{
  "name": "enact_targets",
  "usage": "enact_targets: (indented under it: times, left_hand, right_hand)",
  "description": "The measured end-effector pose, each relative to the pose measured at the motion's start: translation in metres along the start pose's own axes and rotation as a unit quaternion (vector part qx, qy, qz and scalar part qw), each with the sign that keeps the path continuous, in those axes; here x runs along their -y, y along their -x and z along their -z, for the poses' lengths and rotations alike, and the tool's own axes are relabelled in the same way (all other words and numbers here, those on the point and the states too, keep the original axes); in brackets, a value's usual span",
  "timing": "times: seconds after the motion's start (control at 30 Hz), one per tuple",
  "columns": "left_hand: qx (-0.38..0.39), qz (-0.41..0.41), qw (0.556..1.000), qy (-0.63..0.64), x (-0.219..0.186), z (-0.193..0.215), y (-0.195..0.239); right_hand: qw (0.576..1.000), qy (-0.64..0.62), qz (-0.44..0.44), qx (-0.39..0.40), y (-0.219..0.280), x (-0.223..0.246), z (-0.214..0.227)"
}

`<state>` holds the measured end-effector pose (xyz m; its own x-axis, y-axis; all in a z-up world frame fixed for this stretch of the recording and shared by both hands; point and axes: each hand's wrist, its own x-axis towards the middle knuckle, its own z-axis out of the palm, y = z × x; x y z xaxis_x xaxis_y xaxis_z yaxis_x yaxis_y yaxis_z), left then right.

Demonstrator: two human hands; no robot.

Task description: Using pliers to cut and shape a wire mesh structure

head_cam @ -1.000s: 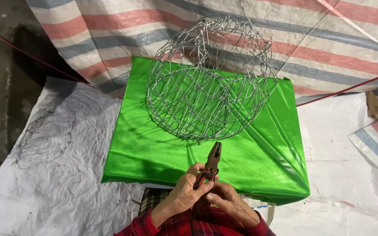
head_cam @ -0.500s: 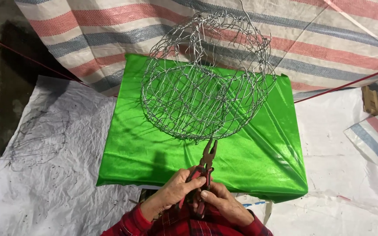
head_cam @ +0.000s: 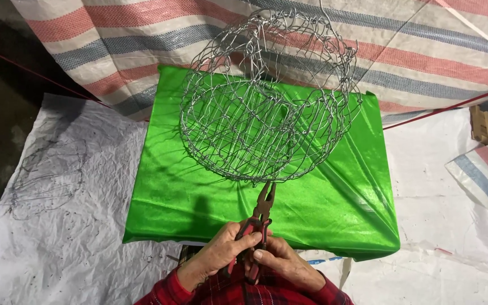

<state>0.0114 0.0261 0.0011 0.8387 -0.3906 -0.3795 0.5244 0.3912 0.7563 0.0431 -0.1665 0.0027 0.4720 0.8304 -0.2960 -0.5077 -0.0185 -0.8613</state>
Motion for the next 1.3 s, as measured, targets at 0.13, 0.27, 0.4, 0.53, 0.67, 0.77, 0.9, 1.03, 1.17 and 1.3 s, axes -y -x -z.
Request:
enact_targets:
  times: [0.13,0.27,0.4,0.53,0.67,0.77,0.9,1.03,1.17,1.3]
  left_hand:
    - [-0.013,-0.004,1.000,0.008,0.004,0.003,-0.008]
    - [-0.006,-0.004,1.000,0.014,0.004,0.004,-0.011]
    - [0.002,0.004,0.999,0.040,0.002,0.004,-0.010]
    - [0.024,-0.013,0.998,0.056,0.003,0.004,-0.009]
    - [-0.009,0.008,0.999,0.047,0.005,0.003,-0.010]
    - [-0.007,0.013,0.998,0.061,0.003,0.002,-0.008]
    - [0.014,0.008,0.998,0.065,0.002,0.003,-0.007]
    - [0.031,0.007,0.999,0.015,-0.001,0.004,-0.008]
    - [0.024,-0.024,0.997,-0.063,-0.007,0.004,-0.007]
    - [-0.016,-0.124,0.959,-0.253,-0.008,0.014,-0.007]
  right_hand:
    - [0.999,-0.023,0.019,-0.011,-0.004,-0.008,0.003]
    - [0.999,0.000,0.034,-0.018,-0.006,-0.002,0.002]
    - [0.998,0.023,0.055,0.000,-0.007,0.003,-0.001]
    - [0.998,0.043,0.049,0.000,-0.008,0.008,-0.004]
    - [0.997,0.057,0.046,-0.011,-0.007,0.010,-0.006]
    - [0.996,0.074,0.037,-0.030,-0.007,0.002,-0.003]
    - [0.998,0.029,0.036,-0.045,-0.011,-0.016,0.001]
    - [0.995,-0.057,0.022,-0.083,-0.014,-0.044,0.009]
    - [0.992,-0.085,0.006,-0.089,-0.020,-0.041,0.004]
    - [0.983,-0.149,0.025,-0.105,-0.022,-0.046,0.000]
